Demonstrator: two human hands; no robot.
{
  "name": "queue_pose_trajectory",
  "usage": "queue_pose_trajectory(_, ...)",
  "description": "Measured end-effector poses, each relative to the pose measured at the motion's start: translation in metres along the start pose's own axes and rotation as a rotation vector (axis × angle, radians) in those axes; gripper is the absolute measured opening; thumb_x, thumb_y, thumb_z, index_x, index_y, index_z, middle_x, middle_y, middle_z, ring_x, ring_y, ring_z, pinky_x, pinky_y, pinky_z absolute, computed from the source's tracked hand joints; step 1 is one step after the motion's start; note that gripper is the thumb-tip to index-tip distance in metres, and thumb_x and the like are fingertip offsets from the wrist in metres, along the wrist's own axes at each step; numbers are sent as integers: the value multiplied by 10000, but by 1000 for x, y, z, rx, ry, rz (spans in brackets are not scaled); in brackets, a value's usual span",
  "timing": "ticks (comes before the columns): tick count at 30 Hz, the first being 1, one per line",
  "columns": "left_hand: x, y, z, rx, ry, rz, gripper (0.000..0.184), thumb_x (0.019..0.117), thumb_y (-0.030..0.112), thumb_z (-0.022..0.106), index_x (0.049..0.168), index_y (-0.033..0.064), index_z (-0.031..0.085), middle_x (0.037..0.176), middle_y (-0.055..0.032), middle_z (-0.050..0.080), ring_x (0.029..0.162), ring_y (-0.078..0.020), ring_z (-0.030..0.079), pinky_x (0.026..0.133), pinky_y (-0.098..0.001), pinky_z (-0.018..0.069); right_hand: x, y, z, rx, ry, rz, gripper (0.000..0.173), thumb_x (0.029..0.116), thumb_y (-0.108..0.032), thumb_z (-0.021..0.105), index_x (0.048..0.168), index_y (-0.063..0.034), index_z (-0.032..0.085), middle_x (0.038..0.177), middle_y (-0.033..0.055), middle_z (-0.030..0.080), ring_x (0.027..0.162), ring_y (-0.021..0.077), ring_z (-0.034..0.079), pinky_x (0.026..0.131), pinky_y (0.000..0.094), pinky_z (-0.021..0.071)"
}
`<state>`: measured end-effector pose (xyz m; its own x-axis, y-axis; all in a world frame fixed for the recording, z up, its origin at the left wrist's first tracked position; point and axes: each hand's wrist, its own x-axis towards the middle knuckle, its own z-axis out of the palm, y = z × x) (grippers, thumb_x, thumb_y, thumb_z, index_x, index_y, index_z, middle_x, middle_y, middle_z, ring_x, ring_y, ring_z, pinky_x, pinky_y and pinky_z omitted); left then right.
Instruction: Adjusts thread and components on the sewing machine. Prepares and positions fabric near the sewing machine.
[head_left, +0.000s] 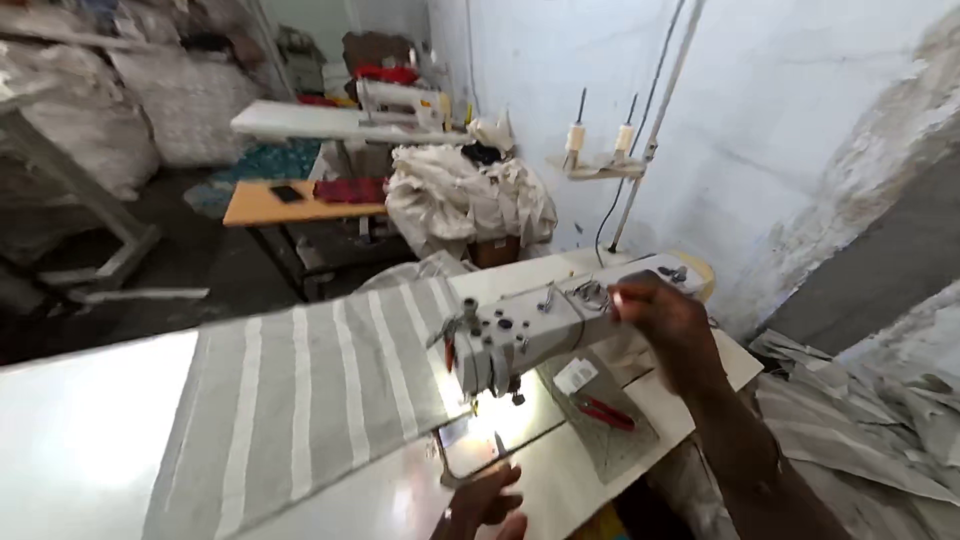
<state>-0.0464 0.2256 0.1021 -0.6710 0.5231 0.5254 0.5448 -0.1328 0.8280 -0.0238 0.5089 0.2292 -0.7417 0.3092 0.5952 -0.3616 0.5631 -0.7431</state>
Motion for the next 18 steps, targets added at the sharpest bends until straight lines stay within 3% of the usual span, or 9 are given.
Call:
queue_pose_trajectory(2,8,23,3,-163,68,-26,356,1050,315,580,1331,97,612,1195,-34,722,934,-63,725,811,-250,622,-57,-22,32,261,-179,-7,174,981,-305,689,1089,-176,735,974,-64,709,833,27,681,733,221,607)
queue_pose_trajectory(4,9,39,6,-301,96,-30,328,1019,346,625,1296,175,659,1160,37,715,888,-30,708,760,-204,613,-105,-29,56,504,-277,51,245,984,-253,691,1206,-163,738,1059,-49,721,907,15,689,799,201,601)
queue_pose_trajectory(10,-15,49,19,-222,220,-58,215,929,287,761,1119,187,757,995,52,615,841,36,605,712,-105,535,-161,-35,79,665,-221,159,301,1008,-198,646,1295,-129,706,1169,-21,683,1023,15,645,900,188,553)
queue_pose_trajectory(13,-24,51,19,-226,215,-61,149,941,220,748,1073,153,765,997,39,642,901,15,631,781,-121,554,-165,-35,80,643,-244,117,301,1029,-222,621,1308,-141,701,1231,-15,671,1105,36,628,952,207,535)
queue_pose_trajectory(18,-34,56,19,-305,181,-99,119,969,175,708,1047,108,766,995,20,644,877,21,628,755,-113,551,-165,-38,79,572,-189,74,205,1006,-162,649,1180,-140,755,1087,-25,688,1035,19,630,897,172,529)
